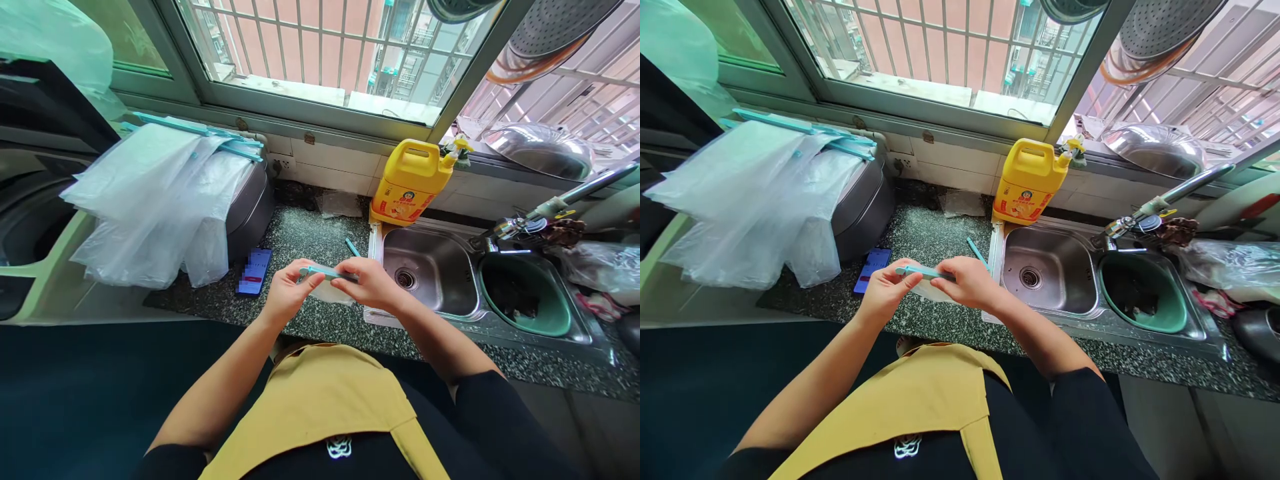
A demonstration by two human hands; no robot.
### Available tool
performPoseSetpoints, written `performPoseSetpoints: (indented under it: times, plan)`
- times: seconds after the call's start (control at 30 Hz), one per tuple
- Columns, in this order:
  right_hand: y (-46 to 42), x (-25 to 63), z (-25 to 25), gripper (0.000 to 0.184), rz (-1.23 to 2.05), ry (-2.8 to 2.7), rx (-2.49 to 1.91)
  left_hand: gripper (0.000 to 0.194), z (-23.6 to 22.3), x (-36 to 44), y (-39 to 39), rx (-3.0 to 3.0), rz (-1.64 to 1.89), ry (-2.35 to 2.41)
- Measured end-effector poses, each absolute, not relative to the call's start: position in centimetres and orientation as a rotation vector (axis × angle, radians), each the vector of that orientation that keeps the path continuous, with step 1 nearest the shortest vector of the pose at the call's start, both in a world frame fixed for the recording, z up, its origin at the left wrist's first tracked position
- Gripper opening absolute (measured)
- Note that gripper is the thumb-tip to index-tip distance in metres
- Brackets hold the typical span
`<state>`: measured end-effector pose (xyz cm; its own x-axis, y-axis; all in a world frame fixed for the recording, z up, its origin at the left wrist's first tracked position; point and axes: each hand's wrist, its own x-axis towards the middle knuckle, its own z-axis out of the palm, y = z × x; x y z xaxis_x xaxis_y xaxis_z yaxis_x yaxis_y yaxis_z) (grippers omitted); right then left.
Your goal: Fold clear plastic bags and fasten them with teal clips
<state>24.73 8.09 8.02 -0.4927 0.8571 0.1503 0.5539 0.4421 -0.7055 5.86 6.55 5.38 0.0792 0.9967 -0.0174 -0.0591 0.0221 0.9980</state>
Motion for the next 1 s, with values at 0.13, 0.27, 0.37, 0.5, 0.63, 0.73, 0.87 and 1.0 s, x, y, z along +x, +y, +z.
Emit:
performPoseSetpoints:
  times: [0.13,0.27,0.37,0.5,0.63,0.73,0.87,1.0]
  plan:
    - [9.1,24.8,9.0,0.014,0.891,-2.165,-1.161,0.044,4.8,5.4,7.0,1.173,0.963,1.066]
    - [10.4,25.6,9.7,0.018,0.997,-2.140,-1.158,0.052,3.6,5.1,7.2,1.169,0.891,1.094]
    - [11.3,25.9,10.3,0.020,1.025,-2.103,-1.178,0.055,3.0,5.1,7.2,1.199,0.888,1.080]
    - [12.0,26.1,11.1,0.022,0.991,-2.064,-1.198,0.055,1.9,5.1,6.8,1.318,0.889,1.083]
    - [12.4,26.2,10.9,0.021,0.973,-2.073,-1.216,0.061,-0.7,4.5,7.0,1.441,0.854,1.090]
    - [12.6,26.0,9.7,0.021,0.988,-2.073,-1.223,0.062,-3.7,2.8,8.5,1.671,0.820,1.335]
    - [12.6,25.4,8.2,0.020,1.030,-2.099,-1.243,0.054,-8.0,-0.3,10.6,1.841,0.483,2.051]
    - [12.5,25.4,8.0,0.019,1.050,-2.119,-1.289,0.054,-8.9,-1.1,11.4,1.813,0.494,2.022]
